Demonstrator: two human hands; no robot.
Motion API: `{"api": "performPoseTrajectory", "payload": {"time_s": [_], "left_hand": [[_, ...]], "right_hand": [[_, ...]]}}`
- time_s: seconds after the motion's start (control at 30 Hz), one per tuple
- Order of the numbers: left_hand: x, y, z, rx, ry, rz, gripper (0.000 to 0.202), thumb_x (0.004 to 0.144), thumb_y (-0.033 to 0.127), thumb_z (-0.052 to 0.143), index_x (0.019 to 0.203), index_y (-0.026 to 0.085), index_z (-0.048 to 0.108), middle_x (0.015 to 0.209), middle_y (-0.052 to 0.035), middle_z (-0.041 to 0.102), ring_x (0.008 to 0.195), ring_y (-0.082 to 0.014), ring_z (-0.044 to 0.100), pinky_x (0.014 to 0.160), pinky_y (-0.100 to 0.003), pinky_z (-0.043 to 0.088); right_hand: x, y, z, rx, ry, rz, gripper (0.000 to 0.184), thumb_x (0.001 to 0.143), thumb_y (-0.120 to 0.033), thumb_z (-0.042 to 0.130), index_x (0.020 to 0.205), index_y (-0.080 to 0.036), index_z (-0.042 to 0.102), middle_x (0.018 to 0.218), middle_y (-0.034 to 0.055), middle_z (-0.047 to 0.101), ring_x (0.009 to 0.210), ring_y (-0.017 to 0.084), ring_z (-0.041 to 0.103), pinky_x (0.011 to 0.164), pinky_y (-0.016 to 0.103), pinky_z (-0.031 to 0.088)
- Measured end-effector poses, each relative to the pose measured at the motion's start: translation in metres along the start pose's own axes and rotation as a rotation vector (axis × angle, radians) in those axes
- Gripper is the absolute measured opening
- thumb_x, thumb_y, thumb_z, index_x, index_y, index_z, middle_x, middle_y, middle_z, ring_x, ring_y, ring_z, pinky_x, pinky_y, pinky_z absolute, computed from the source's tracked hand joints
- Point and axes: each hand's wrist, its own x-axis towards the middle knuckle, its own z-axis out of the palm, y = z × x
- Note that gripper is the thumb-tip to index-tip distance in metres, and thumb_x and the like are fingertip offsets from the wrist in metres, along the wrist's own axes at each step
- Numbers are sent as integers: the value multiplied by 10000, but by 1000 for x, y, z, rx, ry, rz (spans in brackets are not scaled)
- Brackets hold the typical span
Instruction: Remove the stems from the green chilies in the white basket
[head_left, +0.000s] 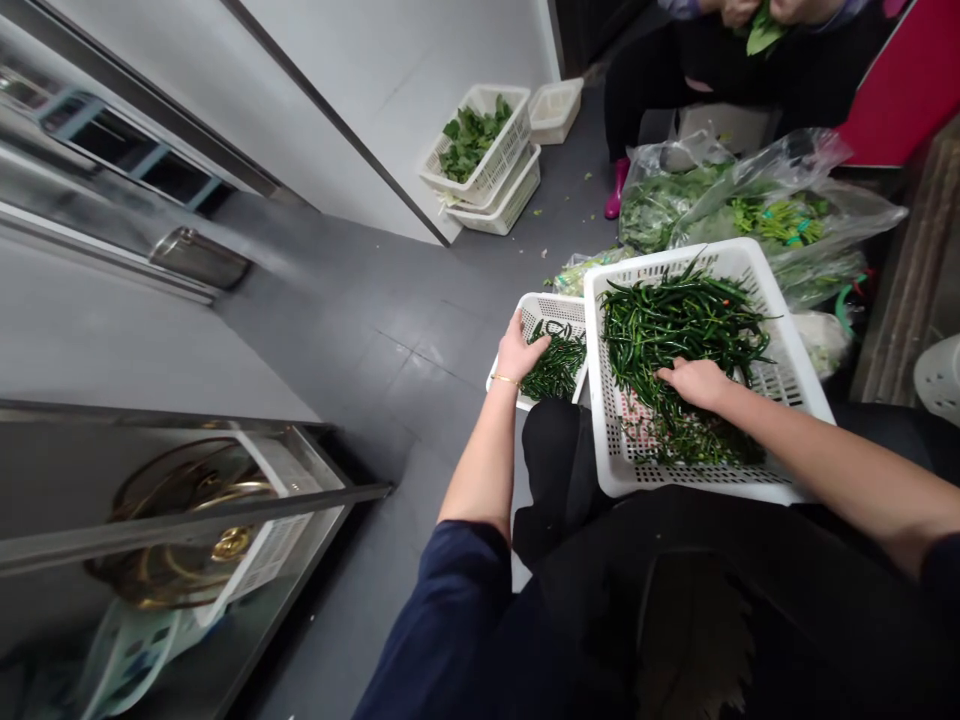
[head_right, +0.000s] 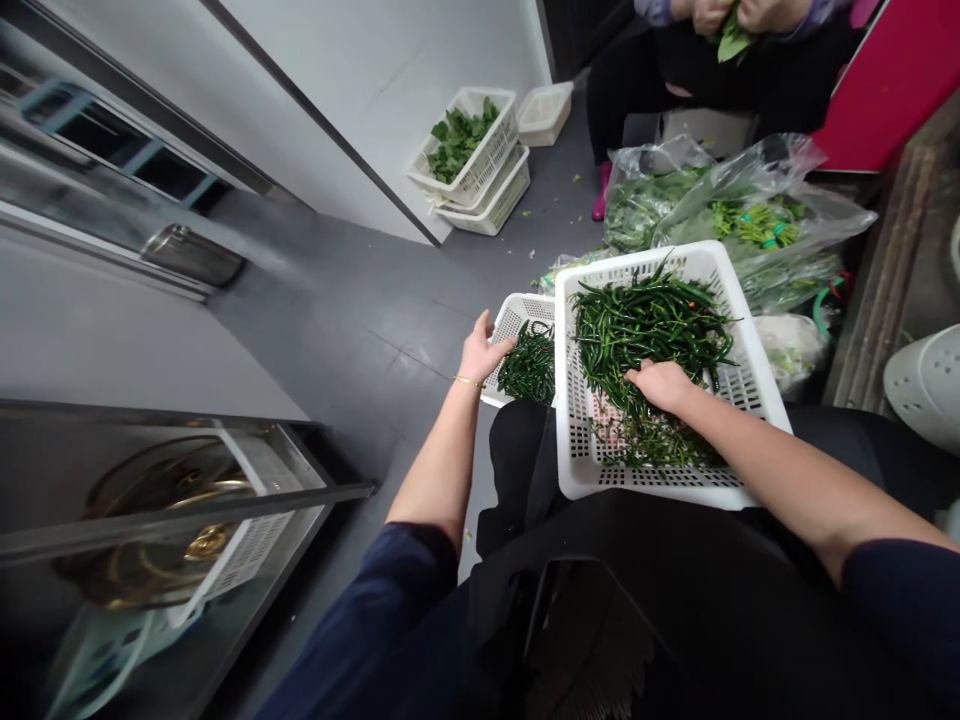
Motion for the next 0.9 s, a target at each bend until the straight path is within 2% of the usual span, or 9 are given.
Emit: {"api": "performPoseTrajectory", "payload": {"time_s": [0.07,0.2,0.23,0.33,0.4,0.53,0.6,0.8,0.9], "left_hand": [[-22,15,14,-187,-82,14,562,682,331,667,1175,96,534,899,-104,652,821,-186,604,795,-327,455],[-84,46,71,-553,-615,-136,416,700,398,661,986,98,624,691,-70,641,573,-110,578,573,-250,463],[-96,52,87,-601,-674,-218,456,672,404,690,1002,100,614,661,-59,635,538,-98,566,534,-231,451],[-119,62,128,-801,-628,-367,504,640,437,711,1004,108,599,622,-22,614,483,-65,530,481,-196,432],[-128,62,142,-898,-570,-389,455,636,460,703,906,104,617,614,-15,606,475,-56,520,470,-186,436],[-150,55,144,-909,-581,-459,431,601,486,711,764,99,617,562,-10,588,429,-70,513,424,-197,430],[-163,50,141,-922,-617,-503,433,597,488,714,750,96,614,558,-16,591,418,-83,520,417,-209,434],[-170,47,136,-1071,-926,-571,342,627,400,711,755,107,591,569,-24,593,446,-105,542,436,-215,434],[-153,48,133,-1153,-864,-579,273,627,359,667,694,124,544,665,-59,626,550,-136,586,527,-267,487]], "right_hand": [[6,3,-2,12,-20,4,356,857,-153,358,1102,-196,612,986,149,578,755,210,623,646,313,438],[-15,14,-8,167,139,60,333,874,-360,395,1004,-197,655,1014,125,583,801,220,605,679,324,445],[-24,14,-9,226,186,36,335,870,-386,405,1012,-211,652,1011,105,598,824,214,601,704,314,444],[-54,5,-8,409,291,-93,324,871,-379,397,1018,-223,640,996,63,646,857,196,593,756,296,431],[-71,-5,-1,556,329,-95,325,878,-387,381,950,-213,645,937,53,668,797,182,594,727,285,429],[-98,-26,17,859,233,-15,412,854,-499,404,645,-194,586,572,-3,569,550,129,495,546,241,378],[-110,-34,22,1000,139,-24,436,845,-525,407,616,-189,563,475,-29,473,481,111,432,479,228,331],[-130,-28,0,1199,-45,-260,432,855,-539,396,741,-189,621,561,-19,550,505,108,493,523,225,393],[-114,-3,-8,964,-248,-276,511,831,-616,369,746,-195,645,646,23,617,586,158,568,561,264,432]]}}
